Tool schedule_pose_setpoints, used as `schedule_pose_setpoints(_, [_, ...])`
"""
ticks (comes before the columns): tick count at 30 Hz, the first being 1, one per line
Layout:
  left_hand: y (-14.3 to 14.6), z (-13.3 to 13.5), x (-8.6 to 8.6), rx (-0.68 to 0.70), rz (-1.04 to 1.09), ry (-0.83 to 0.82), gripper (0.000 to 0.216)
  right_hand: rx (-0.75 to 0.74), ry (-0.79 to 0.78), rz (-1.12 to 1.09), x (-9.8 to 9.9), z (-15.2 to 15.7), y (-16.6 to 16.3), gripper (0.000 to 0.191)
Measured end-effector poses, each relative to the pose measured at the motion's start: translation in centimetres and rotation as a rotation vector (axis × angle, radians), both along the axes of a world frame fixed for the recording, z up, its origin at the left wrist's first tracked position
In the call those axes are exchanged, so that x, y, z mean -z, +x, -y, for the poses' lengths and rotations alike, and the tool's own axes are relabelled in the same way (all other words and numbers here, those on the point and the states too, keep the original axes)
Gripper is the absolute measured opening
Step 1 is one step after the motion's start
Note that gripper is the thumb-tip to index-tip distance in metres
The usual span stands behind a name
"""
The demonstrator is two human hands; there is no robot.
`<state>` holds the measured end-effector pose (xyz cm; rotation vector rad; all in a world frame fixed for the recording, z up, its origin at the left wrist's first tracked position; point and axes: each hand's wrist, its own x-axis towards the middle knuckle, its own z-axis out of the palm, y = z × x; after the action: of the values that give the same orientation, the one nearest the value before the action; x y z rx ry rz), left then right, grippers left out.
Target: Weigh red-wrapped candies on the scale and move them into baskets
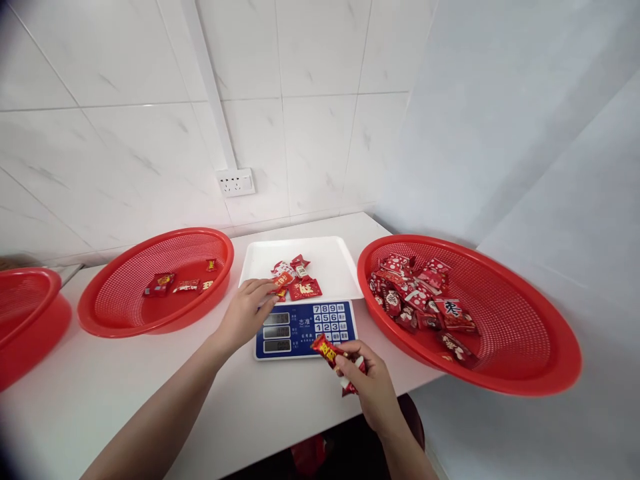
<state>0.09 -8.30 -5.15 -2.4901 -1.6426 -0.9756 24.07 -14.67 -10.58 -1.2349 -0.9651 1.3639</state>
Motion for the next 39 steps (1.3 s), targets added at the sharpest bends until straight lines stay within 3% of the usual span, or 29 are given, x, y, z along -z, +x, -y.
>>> schedule_pose_setpoints(6, [-2.1, 0.3, -0.2, -0.088, 0.002, -0.032, 0.025, -0.202, -0.076, -0.396, 2.7, 1.1, 0.9, 0.031])
schedule_pose_setpoints(11, [-2.8, 1.3, 0.0, -0.143, -0.012, -0.069, 0.027, -0.300, -0.105, -0.438, 3.5, 0.8, 1.0, 0.031])
schedule_pose_setpoints(18, [-1.0, 2.8, -0.9, -0.200, -0.038, -0.091, 0.026, -0.419, -0.145, -0.474, 3.9, 0.1, 1.9, 0.031])
schedule_pose_setpoints(24, [-1.3, 5.0, -0.3, -0.353, -0.060, -0.113, 0.025, -0.386, -0.139, -0.501, 4.4, 0.5, 2.2, 0.027])
schedule_pose_setpoints(32, [-4.2, 9.5, 0.2, -0.693, -0.005, -0.114, 0.043, -0.480, -0.170, -0.435, 4.3, 0.2, 2.4, 0.030])
schedule_pose_setpoints(36, [-7.5, 9.9, -1.2, -0.865, 0.020, -0.024, 0.047, -0.494, -0.146, -0.372, 3.8, -0.1, 2.4, 0.030])
schedule_pose_setpoints(39, [-12.1, 9.5, -3.1, -0.992, 0.032, 0.020, 0.058, -0.484, -0.157, -0.364, 3.9, -0.2, 2.3, 0.029])
